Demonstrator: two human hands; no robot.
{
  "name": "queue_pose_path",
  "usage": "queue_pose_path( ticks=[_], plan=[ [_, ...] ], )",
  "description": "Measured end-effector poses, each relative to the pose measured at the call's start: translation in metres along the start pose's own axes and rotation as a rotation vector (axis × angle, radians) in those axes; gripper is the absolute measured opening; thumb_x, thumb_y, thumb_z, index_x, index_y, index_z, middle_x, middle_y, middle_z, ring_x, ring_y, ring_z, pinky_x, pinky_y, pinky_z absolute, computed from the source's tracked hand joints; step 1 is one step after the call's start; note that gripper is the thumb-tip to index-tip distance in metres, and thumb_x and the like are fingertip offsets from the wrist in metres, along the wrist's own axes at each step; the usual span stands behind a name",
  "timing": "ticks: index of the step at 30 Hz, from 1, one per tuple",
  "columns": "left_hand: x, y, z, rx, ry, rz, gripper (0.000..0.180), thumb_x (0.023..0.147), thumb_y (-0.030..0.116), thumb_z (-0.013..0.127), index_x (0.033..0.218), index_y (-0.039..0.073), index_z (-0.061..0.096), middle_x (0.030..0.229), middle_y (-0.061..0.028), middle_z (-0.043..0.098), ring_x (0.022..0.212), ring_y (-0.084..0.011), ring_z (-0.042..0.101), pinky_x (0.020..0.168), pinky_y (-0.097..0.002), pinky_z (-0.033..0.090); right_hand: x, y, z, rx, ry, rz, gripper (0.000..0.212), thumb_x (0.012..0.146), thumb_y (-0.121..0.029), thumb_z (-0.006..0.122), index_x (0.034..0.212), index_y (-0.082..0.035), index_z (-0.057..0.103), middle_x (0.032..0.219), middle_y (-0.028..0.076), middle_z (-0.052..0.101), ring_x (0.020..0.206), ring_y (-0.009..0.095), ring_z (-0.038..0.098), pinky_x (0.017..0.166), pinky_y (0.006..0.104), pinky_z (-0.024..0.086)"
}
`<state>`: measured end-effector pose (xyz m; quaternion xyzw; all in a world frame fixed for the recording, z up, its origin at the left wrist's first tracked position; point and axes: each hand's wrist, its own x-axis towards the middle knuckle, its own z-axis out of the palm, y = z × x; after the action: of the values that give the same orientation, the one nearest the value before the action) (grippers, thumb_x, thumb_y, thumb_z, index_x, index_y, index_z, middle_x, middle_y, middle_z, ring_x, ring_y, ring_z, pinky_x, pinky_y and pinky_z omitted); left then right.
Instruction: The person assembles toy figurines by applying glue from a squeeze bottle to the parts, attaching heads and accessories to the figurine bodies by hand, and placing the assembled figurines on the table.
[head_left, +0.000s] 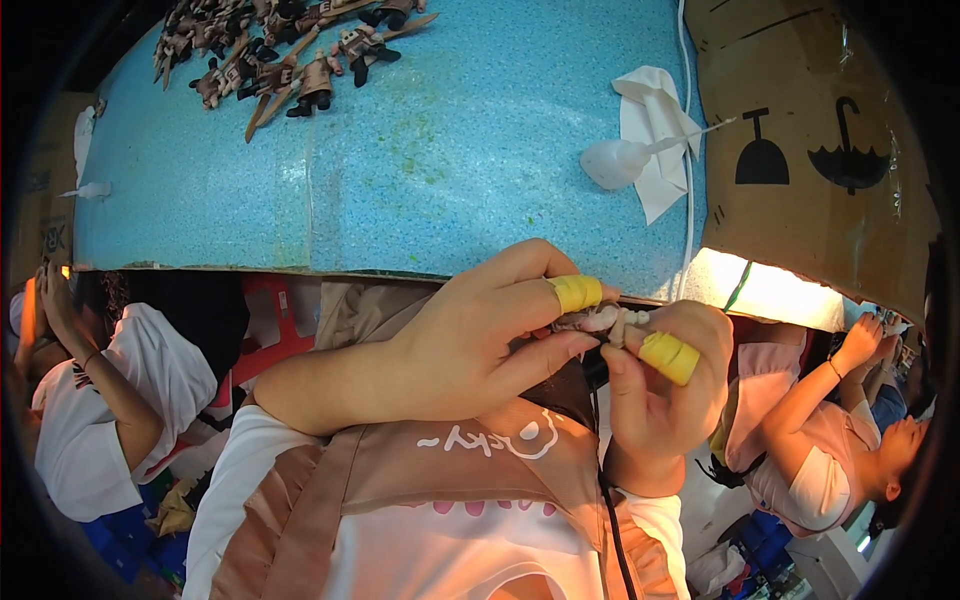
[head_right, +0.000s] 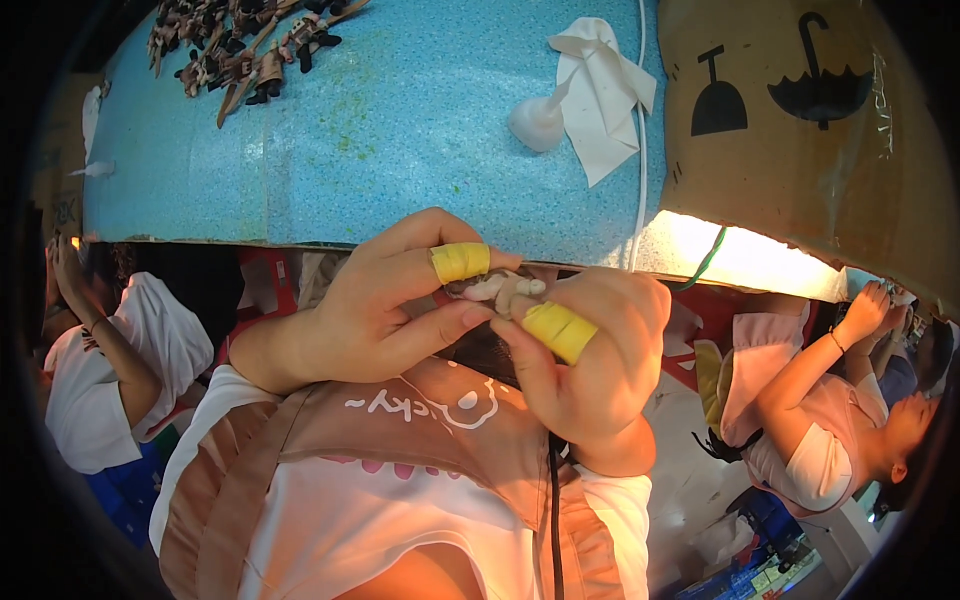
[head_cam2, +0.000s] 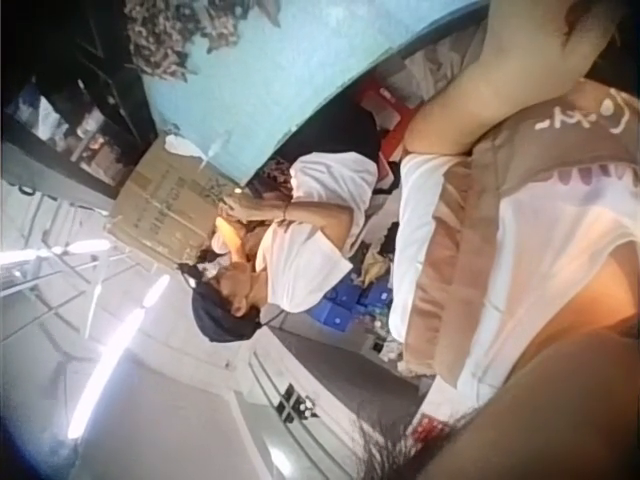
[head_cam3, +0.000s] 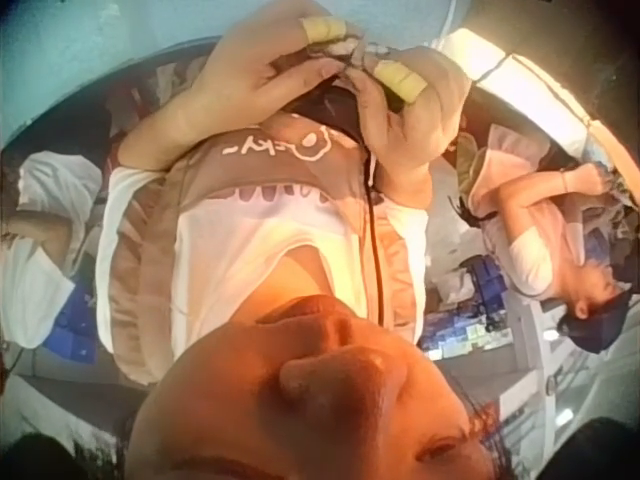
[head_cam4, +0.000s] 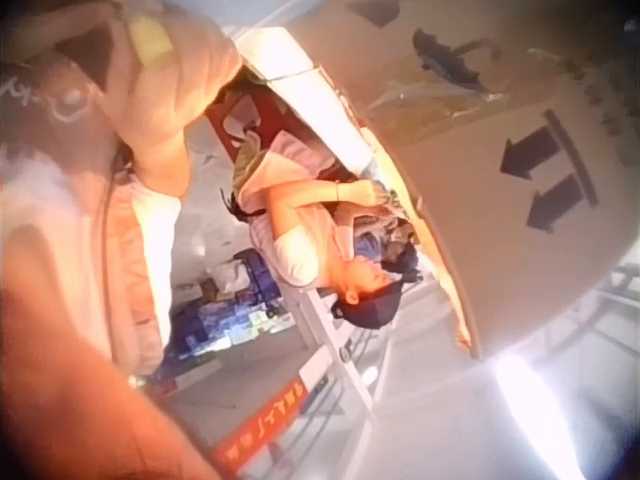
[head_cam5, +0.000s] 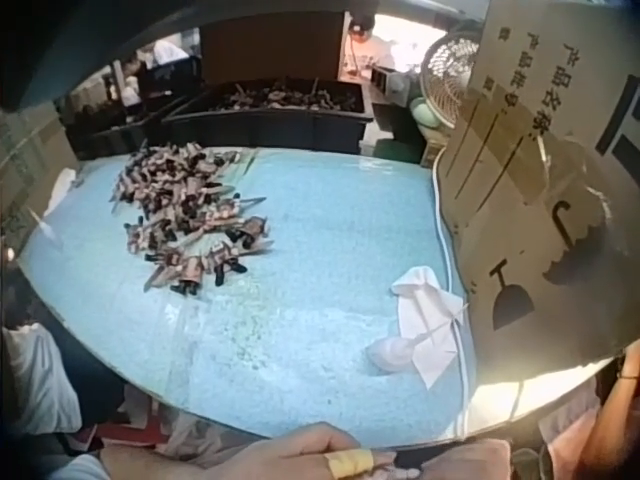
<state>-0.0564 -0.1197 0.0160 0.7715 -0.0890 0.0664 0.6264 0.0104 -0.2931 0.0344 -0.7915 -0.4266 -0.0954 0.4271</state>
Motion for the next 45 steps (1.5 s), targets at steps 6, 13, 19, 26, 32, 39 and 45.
queue_pose_path(
  ticks=[6,13,19,26,32,39,45],
  plan=[
    [0.002,0.001,0.0,-0.131,-0.013,0.037,0.036,0.078,0.007,0.059,0.113,-0.001,0.055,0.103,-0.0134,0.05,0.089,-0.0218,0.053,0.078,-0.0296,0.043,-0.005,-0.005,0.005,-0.266,0.087,-0.208,0.03,0.061,-0.013,0.077,0.086,-0.013,0.059,0.086,0.001,0.055,0.077,0.02,0.052,0.063,0.0324,0.039],
    [0.003,-0.001,-0.007,-0.105,-0.046,0.074,0.034,0.078,0.01,0.057,0.109,-0.004,0.054,0.114,-0.0182,0.047,0.102,-0.0258,0.051,0.087,-0.0334,0.041,-0.012,0.0,0.014,0.039,0.18,-0.07,0.026,0.064,-0.011,0.072,0.087,-0.009,0.06,0.09,0.007,0.055,0.087,0.027,0.051,0.07,0.0362,0.043],
    [0.002,-0.001,-0.003,0.011,0.031,0.168,0.035,0.072,0.006,0.057,0.106,-0.004,0.055,0.113,-0.0198,0.047,0.097,-0.0269,0.053,0.083,-0.0339,0.045,-0.007,0.001,0.007,0.17,0.044,0.066,0.024,0.061,-0.005,0.07,0.083,-0.003,0.06,0.095,0.015,0.058,0.091,0.033,0.053,0.08,0.0406,0.045],
    [0.003,-0.001,0.001,0.154,0.08,0.207,0.038,0.064,0.002,0.059,0.102,-0.004,0.058,0.11,-0.0196,0.049,0.093,-0.0271,0.055,0.078,-0.0337,0.048,0.0,0.001,0.005,0.131,-0.014,0.079,0.021,0.058,0.0,0.07,0.075,-0.001,0.058,0.091,0.015,0.059,0.092,0.035,0.055,0.077,0.0404,0.047],
    [0.004,-0.006,0.004,0.23,0.111,0.262,0.041,0.06,0.001,0.06,0.1,-0.003,0.059,0.106,-0.0187,0.053,0.092,-0.0292,0.056,0.078,-0.0343,0.049,-0.002,0.0,0.008,0.119,-0.007,0.106,0.02,0.058,0.002,0.069,0.073,0.001,0.055,0.091,0.016,0.059,0.09,0.036,0.057,0.076,0.0412,0.047],
    [0.002,-0.001,0.001,-0.18,0.088,-0.054,0.032,0.079,0.006,0.054,0.11,-0.004,0.053,0.108,-0.0151,0.053,0.094,-0.0211,0.056,0.08,-0.0292,0.046,-0.007,0.008,0.019,0.347,0.129,0.113,0.034,0.061,-0.001,0.071,0.092,0.002,0.056,0.096,0.018,0.058,0.087,0.034,0.057,0.076,0.0419,0.046],
    [0.005,0.014,0.002,-0.907,0.006,-0.379,0.051,0.09,0.005,0.047,0.135,-0.002,0.026,0.116,-0.0136,0.052,0.098,-0.0145,0.053,0.085,-0.0255,0.043,-0.007,0.006,0.013,0.04,-0.058,0.111,0.066,0.061,-0.012,0.077,0.119,0.002,0.048,0.123,0.021,0.039,0.099,0.032,0.052,0.08,0.0355,0.046]
  ],
)
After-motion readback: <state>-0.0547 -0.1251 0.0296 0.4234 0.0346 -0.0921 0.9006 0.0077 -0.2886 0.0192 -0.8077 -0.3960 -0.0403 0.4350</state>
